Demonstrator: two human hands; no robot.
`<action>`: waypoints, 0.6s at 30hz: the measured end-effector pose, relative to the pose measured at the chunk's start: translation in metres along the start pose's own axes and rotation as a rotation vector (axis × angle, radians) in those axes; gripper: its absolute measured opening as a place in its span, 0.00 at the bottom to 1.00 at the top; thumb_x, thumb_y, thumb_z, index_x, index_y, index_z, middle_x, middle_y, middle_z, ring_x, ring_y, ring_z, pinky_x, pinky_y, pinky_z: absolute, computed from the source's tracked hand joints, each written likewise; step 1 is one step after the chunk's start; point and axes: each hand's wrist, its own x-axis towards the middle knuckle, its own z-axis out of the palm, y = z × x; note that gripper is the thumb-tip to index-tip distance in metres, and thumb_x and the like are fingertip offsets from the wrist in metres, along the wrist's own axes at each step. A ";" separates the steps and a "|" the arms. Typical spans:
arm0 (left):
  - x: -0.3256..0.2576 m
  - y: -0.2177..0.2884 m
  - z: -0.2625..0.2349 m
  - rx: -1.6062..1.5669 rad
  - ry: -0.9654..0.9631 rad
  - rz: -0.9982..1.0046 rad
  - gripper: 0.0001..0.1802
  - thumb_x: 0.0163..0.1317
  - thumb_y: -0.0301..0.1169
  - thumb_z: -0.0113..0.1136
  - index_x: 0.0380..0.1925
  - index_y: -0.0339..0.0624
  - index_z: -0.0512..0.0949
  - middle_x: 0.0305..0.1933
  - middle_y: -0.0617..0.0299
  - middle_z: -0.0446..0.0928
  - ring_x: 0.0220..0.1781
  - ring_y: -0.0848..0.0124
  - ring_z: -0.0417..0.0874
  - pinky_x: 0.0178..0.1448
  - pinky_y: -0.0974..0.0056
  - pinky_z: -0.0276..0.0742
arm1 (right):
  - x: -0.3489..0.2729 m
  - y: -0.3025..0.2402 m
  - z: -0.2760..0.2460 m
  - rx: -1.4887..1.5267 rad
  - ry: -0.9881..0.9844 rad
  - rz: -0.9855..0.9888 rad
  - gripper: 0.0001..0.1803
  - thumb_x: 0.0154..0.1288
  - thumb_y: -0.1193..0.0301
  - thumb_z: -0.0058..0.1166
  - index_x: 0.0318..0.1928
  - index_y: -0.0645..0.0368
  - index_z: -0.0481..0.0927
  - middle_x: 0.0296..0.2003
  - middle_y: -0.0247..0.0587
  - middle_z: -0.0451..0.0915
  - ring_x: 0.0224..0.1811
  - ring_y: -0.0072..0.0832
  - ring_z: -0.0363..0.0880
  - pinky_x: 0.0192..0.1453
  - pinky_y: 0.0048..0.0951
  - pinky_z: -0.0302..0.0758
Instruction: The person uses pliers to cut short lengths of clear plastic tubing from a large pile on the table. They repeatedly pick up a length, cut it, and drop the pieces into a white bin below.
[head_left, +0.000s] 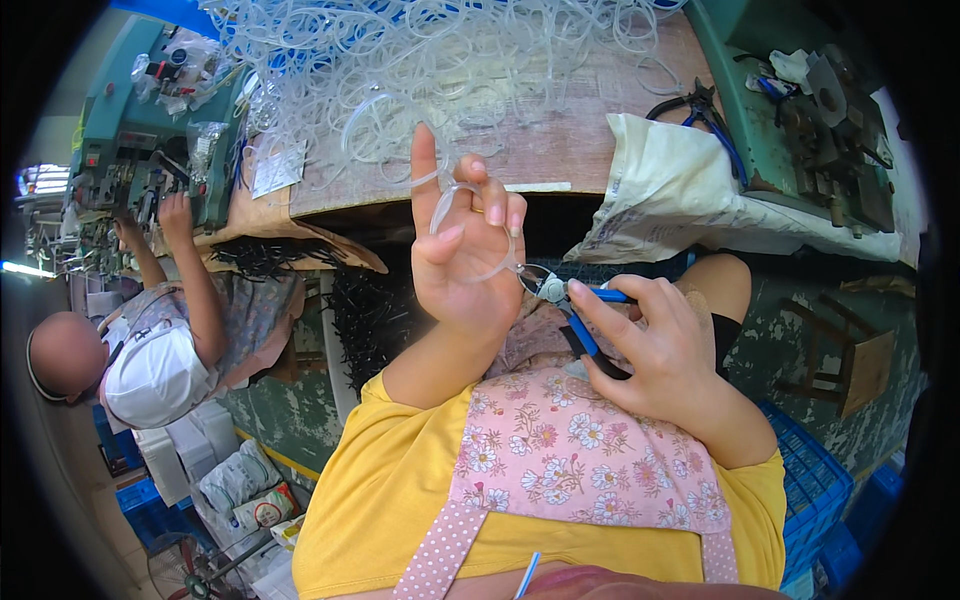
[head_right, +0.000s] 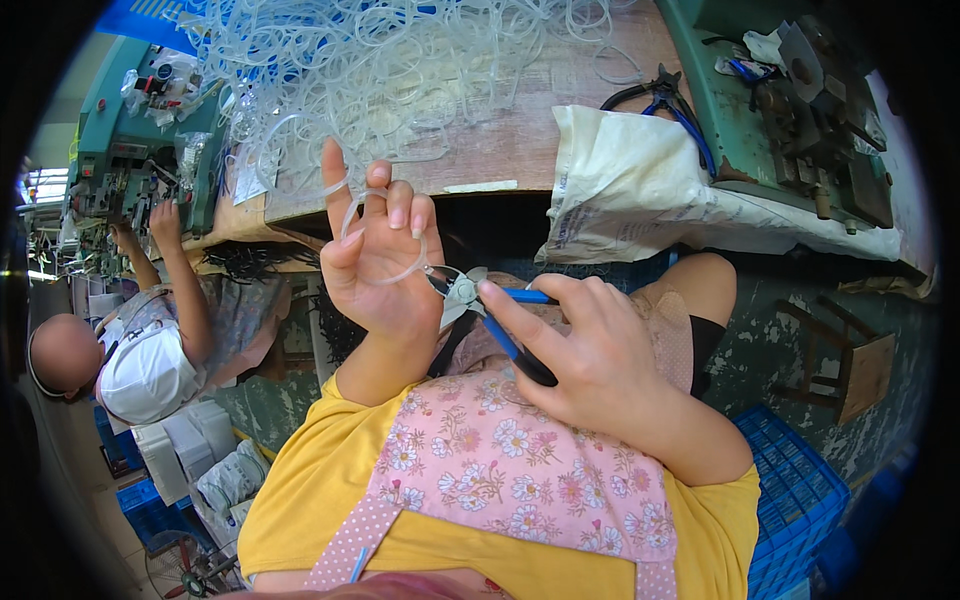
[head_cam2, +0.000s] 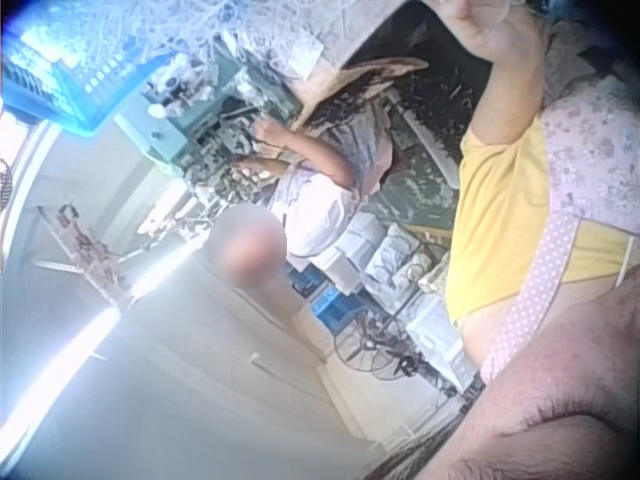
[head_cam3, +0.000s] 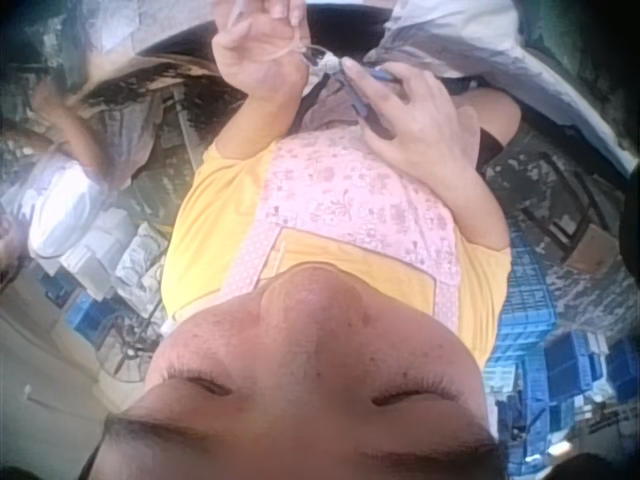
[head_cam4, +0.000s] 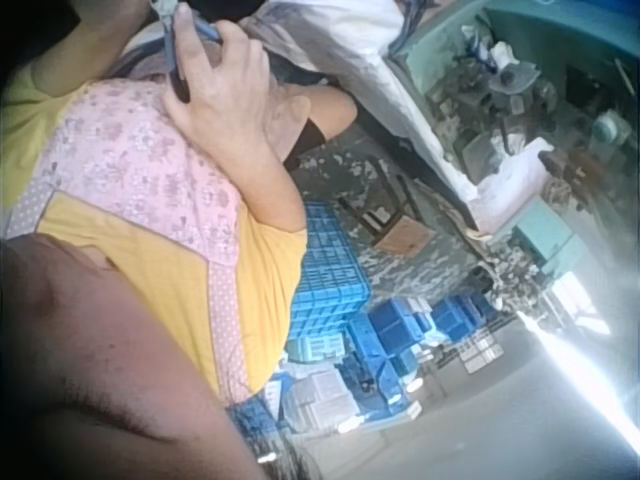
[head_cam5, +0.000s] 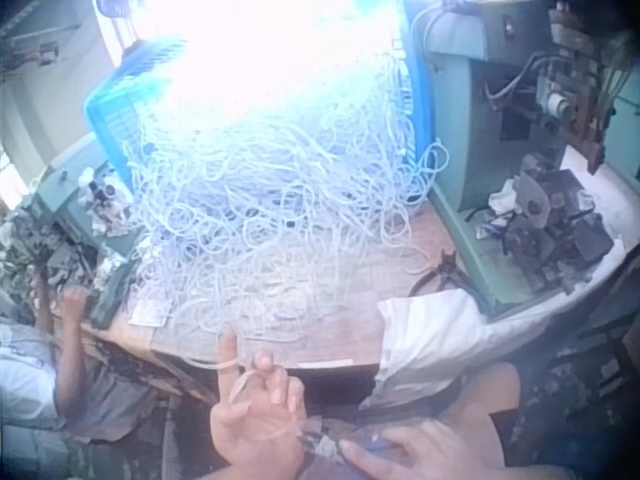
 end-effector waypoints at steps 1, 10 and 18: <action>0.000 0.000 0.001 0.005 -0.007 0.005 0.46 0.50 0.34 0.51 0.73 0.49 0.49 0.51 0.56 0.68 0.37 0.71 0.69 0.47 0.65 0.68 | 0.000 -0.001 0.001 0.003 -0.008 0.007 0.40 0.41 0.71 0.66 0.61 0.45 0.74 0.43 0.43 0.70 0.35 0.39 0.71 0.39 0.37 0.71; -0.004 -0.003 0.005 -0.023 0.037 0.046 0.43 0.52 0.34 0.50 0.71 0.47 0.53 0.50 0.55 0.67 0.35 0.70 0.68 0.44 0.66 0.68 | -0.002 0.005 0.011 0.030 0.017 0.001 0.41 0.40 0.74 0.65 0.62 0.44 0.73 0.41 0.43 0.70 0.36 0.39 0.72 0.39 0.36 0.73; 0.003 0.006 0.006 -0.198 0.043 -0.312 0.40 0.52 0.31 0.48 0.70 0.41 0.55 0.47 0.51 0.67 0.36 0.68 0.68 0.49 0.63 0.69 | -0.004 0.016 0.012 0.062 0.040 0.019 0.40 0.42 0.77 0.65 0.62 0.44 0.74 0.40 0.43 0.71 0.36 0.37 0.74 0.37 0.33 0.75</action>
